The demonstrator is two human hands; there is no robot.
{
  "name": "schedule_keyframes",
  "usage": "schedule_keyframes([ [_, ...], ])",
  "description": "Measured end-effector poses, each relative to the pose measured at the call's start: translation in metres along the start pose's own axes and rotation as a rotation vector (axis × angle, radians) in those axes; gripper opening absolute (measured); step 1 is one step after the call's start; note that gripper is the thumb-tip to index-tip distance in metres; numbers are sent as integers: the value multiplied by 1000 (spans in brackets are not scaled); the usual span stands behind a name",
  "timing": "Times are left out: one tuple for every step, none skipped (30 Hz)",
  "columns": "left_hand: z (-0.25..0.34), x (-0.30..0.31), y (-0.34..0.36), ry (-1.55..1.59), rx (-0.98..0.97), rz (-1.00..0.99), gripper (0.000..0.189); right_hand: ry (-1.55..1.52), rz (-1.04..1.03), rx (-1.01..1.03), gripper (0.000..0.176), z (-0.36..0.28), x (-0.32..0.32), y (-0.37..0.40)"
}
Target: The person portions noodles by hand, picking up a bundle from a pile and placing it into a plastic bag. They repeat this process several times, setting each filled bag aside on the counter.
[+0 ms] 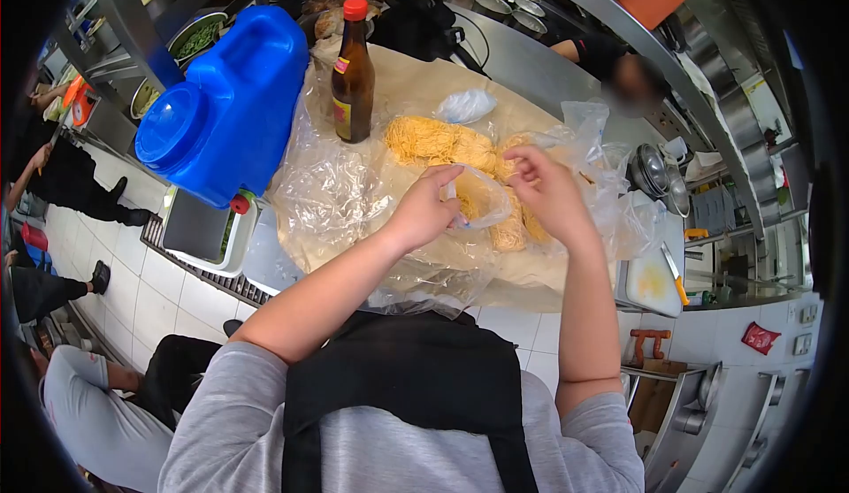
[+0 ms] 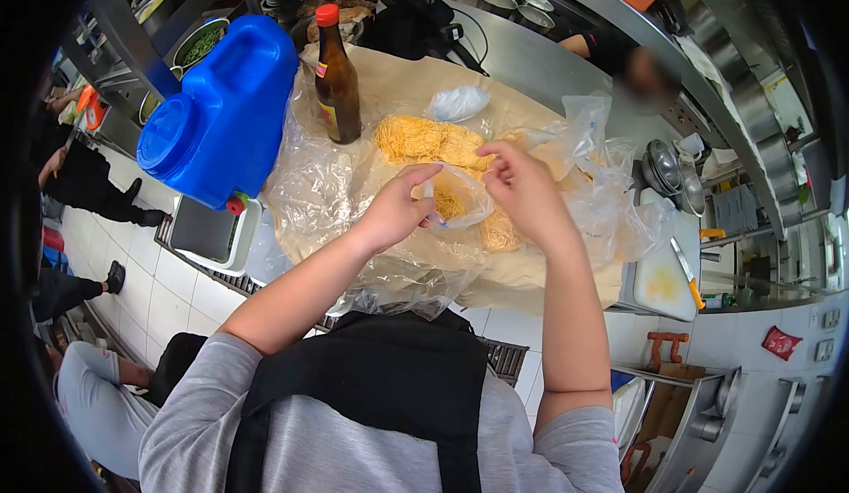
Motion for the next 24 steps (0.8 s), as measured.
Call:
schedule_keyframes([
  [0, -1, -1, 2, -11, 1, 55, 25, -72, -37, 34, 8, -15, -4],
  [0, -2, -1, 4, -21, 4, 54, 48, -146, -74, 35, 13, -28, -5],
  [2, -2, -1, 1, -24, 3, 54, 48, -143, -73, 35, 13, -31, -3],
  [4, -2, -1, 24, -10, -2, 54, -31, -143, -54, 35, 10, -36, 1],
  [5, -1, 0, 48, 4, -2, 54, -110, -148, -34, 35, 7, -40, 3],
  [6, 1, 1, 49, 6, 5, 54, -112, -155, -31, 35, 8, -39, 3],
  [9, 3, 1, 32, -20, 24, 55, -122, -53, -42, 38, 12, -30, 4],
  [11, 4, 0, 14, -48, 40, 55, -129, 52, -53, 41, 14, -21, 5],
  [6, 6, -4, 17, -50, 41, 55, -126, 50, -52, 41, 21, -27, 5],
  [4, 8, -8, -116, -144, 60, 52, -13, 27, -138, 38, 35, -38, 7],
  [2, 10, -10, -249, -239, 77, 49, 101, 3, -224, 35, 48, -45, 9],
  [8, 8, -8, -250, -239, 77, 49, 101, 4, -224, 35, 47, -45, 11],
  [15, 7, -6, -316, -255, 91, 46, 88, -40, -202, 32, 42, -47, 11],
  [23, 6, -4, -381, -272, 108, 45, 78, -85, -177, 28, 37, -48, 9],
  [37, 4, 1, -380, -274, 114, 45, 80, -88, -171, 28, 29, -43, 6],
  [58, 0, 11, -408, -373, 132, 46, 43, 8, -152, 26, 17, -30, 4],
  [69, -3, 18, -435, -466, 144, 47, 4, 103, -140, 24, 9, -21, 5],
  [67, 0, 15, -434, -458, 137, 47, 2, 102, -150, 24, 6, -22, 6],
  [69, 9, 7, -436, -477, 168, 45, -7, 80, -137, 23, 3, -23, 4],
  [72, 16, 3, -439, -500, 200, 43, -14, 61, -119, 23, -1, -23, 2],
  [79, 16, 5, -439, -511, 200, 43, -10, 69, -114, 23, -5, -19, 1],
  [85, 16, 8, -440, -480, 177, 40, -78, 142, -69, 22, -10, -13, 1],
  [85, 17, 12, -439, -438, 153, 38, -150, 208, -33, 21, -14, -10, 5],
  [81, 21, 13, -437, -428, 152, 38, -152, 203, -41, 21, -15, -11, 8],
])
Point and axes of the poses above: each hand's wrist, its own y-axis away from the middle knuckle, its own x-axis out of the back of the hand, z = x × y, the point moved 6 cm from there along -y, towards the middle knuckle, and after that the axes turned 11 degrees about y, right-handed, at the moved point
